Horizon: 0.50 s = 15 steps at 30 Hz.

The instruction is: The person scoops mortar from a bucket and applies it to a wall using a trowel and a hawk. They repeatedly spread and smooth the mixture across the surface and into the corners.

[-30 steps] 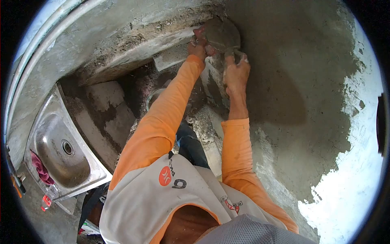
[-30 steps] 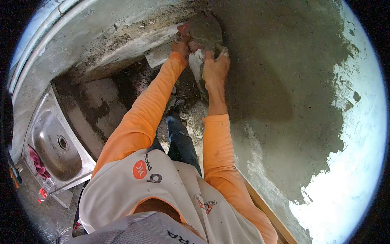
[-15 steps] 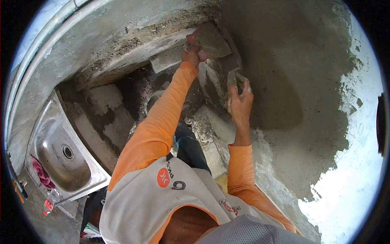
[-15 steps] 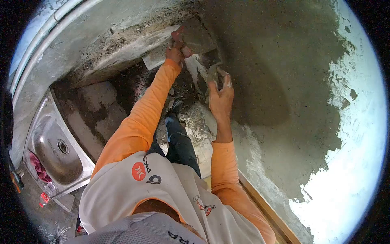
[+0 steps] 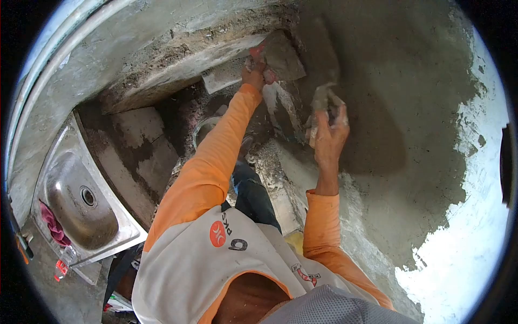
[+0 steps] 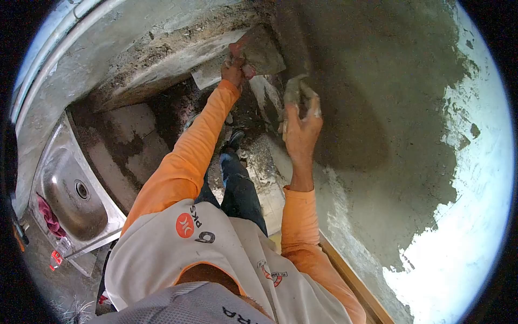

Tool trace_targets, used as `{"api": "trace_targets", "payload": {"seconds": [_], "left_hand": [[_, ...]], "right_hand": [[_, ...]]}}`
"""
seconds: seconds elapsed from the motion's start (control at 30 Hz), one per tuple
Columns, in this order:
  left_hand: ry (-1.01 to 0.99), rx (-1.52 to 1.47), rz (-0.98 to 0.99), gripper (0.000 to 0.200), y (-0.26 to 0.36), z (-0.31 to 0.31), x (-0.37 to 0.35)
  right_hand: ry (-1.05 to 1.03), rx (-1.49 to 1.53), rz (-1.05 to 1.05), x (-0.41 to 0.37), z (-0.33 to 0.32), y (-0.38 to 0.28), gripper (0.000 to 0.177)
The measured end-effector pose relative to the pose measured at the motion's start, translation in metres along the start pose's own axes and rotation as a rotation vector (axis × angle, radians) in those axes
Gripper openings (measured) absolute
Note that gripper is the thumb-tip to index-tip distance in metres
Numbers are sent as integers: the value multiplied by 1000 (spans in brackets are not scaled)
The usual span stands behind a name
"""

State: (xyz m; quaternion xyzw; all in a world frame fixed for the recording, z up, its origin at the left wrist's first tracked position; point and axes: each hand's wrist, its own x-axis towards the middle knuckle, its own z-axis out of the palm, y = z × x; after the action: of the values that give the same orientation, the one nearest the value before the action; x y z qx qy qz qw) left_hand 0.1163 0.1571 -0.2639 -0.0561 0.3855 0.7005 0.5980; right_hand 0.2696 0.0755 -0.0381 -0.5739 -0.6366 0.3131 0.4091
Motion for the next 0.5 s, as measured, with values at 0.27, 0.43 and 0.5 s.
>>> {"api": "trace_targets", "payload": {"seconds": [0.27, 0.43, 0.5], "left_hand": [[-35, 58, 37, 51, -22, 10, 29], [-36, -116, -50, 44, -5, 21, 27], [-63, -24, -77, 42, 6, 19, 18]], "right_hand": [[-227, -22, 421, 3, 25, 38, 44], [-327, -257, 224, -15, 34, 51, 47], [-319, -281, 223, -12, 45, 60, 48]]}}
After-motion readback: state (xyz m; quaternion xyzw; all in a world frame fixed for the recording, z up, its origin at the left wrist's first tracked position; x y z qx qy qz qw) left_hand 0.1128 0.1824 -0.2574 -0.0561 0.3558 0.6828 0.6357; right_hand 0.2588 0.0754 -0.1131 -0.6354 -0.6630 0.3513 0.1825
